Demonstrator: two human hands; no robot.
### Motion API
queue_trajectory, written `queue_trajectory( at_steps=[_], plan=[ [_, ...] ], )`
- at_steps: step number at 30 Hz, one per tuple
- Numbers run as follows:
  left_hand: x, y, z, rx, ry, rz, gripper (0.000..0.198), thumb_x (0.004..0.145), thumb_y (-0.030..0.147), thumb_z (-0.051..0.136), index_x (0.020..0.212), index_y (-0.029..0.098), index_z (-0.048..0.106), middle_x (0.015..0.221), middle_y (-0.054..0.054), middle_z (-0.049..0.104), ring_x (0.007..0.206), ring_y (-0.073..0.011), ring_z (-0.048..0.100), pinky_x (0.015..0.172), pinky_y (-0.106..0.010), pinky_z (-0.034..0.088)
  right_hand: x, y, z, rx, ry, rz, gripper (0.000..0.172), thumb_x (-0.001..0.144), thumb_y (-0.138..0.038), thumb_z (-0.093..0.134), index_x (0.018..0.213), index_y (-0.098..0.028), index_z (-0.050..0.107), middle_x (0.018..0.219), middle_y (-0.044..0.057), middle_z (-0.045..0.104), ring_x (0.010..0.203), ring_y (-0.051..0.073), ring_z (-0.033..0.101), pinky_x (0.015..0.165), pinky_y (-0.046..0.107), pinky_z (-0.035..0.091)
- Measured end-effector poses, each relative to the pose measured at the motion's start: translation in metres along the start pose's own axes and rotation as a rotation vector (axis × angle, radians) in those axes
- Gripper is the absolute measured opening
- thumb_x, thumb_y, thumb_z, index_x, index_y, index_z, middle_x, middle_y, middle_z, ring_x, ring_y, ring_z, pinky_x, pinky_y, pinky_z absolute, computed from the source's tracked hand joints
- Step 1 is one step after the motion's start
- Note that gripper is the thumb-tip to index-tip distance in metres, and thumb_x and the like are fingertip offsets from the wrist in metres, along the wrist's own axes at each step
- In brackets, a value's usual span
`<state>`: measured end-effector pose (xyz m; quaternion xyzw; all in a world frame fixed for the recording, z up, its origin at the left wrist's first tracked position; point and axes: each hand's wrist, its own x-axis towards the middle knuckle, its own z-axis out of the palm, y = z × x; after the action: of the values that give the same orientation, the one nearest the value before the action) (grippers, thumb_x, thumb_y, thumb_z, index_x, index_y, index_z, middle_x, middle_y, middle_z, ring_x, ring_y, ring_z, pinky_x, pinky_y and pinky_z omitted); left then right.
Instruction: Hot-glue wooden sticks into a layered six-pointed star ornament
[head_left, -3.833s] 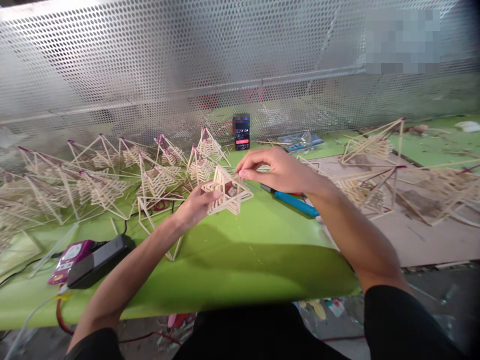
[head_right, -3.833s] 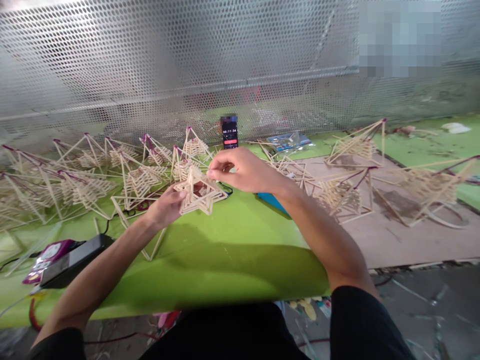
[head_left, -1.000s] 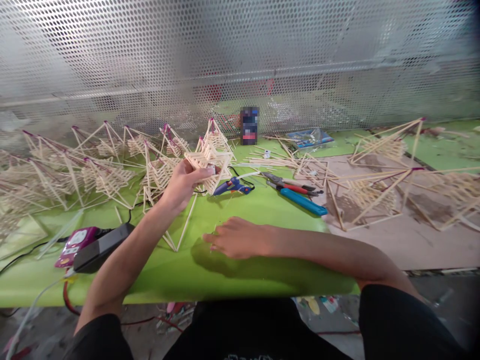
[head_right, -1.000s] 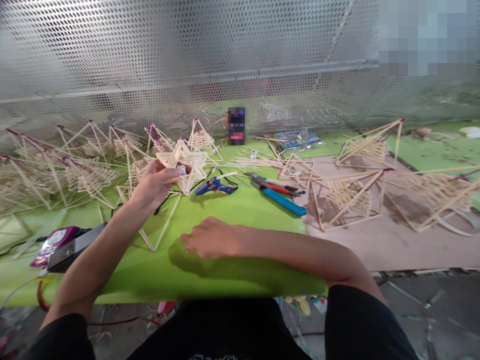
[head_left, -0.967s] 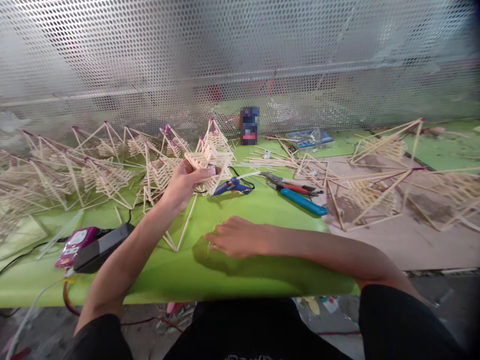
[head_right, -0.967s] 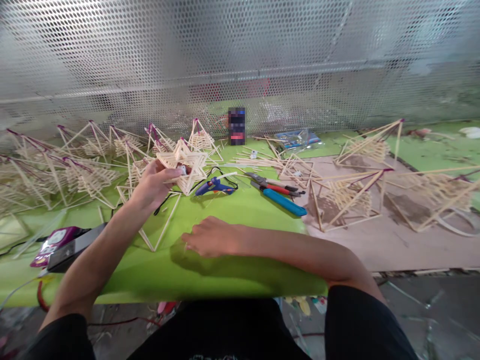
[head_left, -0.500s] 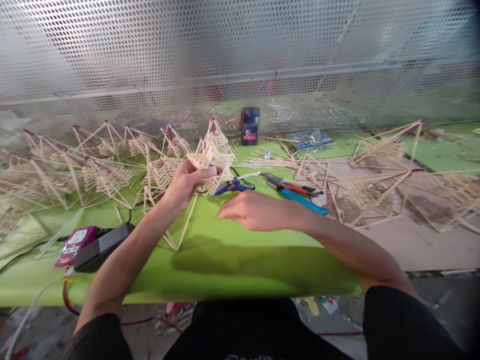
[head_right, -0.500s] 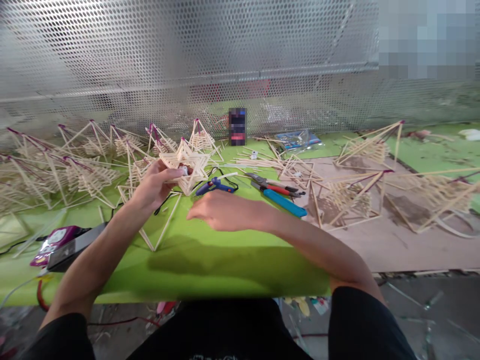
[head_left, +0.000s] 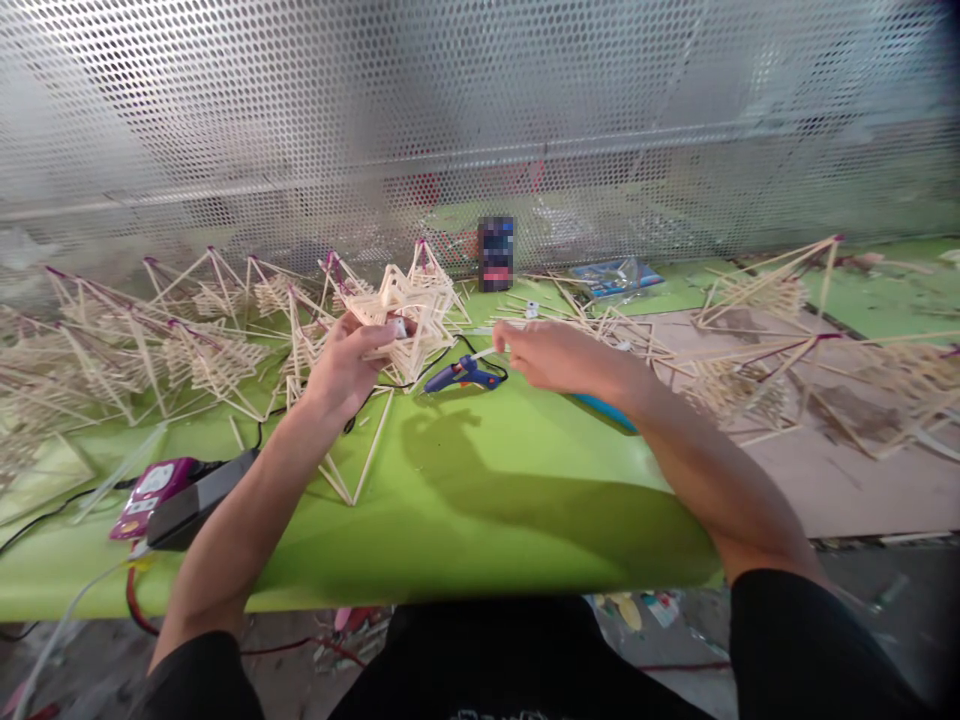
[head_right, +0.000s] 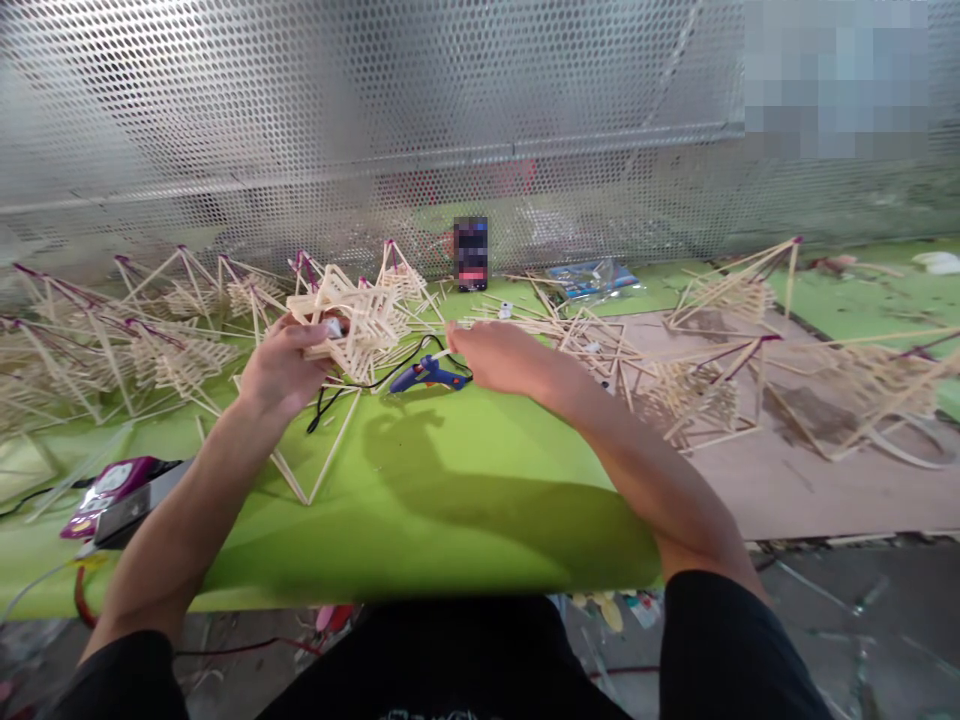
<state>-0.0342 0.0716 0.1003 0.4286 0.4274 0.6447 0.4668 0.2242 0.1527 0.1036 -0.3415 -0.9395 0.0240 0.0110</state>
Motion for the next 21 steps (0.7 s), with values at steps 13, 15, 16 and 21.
queue_trajectory(
  at_steps=[13,15,16,21],
  plan=[
    [0.0,-0.017,0.003,0.071,-0.117,-0.048,0.028,0.061,0.028,0.084,0.086,0.02,0.074,0.083,-0.003,0.077,0.072,-0.0166,0.071,0.065,-0.025,0.056,0.006,0.014,-0.01,0.916,0.497,-0.093,0.025,0.09,-0.033,0.067,0.109,-0.019,0.057,0.097,0.006,0.079,0.093,0.021,0.076,0.08,0.035,0.059],
    [-0.001,-0.019,0.005,0.087,-0.128,-0.066,0.03,0.061,0.028,0.085,0.088,0.019,0.075,0.083,-0.004,0.077,0.073,-0.0172,0.072,0.068,-0.025,0.057,0.004,0.007,-0.014,1.027,0.509,-0.116,0.02,0.089,-0.033,0.069,0.101,-0.019,0.06,0.098,0.006,0.079,0.091,0.02,0.076,0.08,0.034,0.061],
    [-0.002,-0.02,0.006,0.096,-0.133,-0.076,0.031,0.062,0.028,0.086,0.089,0.018,0.075,0.084,-0.004,0.077,0.075,-0.0179,0.073,0.07,-0.026,0.057,0.003,0.002,-0.016,1.062,0.52,-0.123,0.018,0.089,-0.033,0.069,0.096,-0.019,0.061,0.098,0.005,0.079,0.089,0.019,0.076,0.078,0.033,0.061],
    [-0.005,-0.025,0.011,0.123,-0.158,-0.112,0.039,0.063,0.029,0.086,0.098,0.015,0.074,0.09,-0.007,0.078,0.079,-0.02,0.074,0.073,-0.027,0.057,-0.007,-0.021,-0.025,1.149,0.578,-0.129,0.013,0.084,-0.029,0.075,0.089,-0.021,0.066,0.09,0.002,0.079,0.082,0.018,0.077,0.073,0.032,0.064]
  ],
)
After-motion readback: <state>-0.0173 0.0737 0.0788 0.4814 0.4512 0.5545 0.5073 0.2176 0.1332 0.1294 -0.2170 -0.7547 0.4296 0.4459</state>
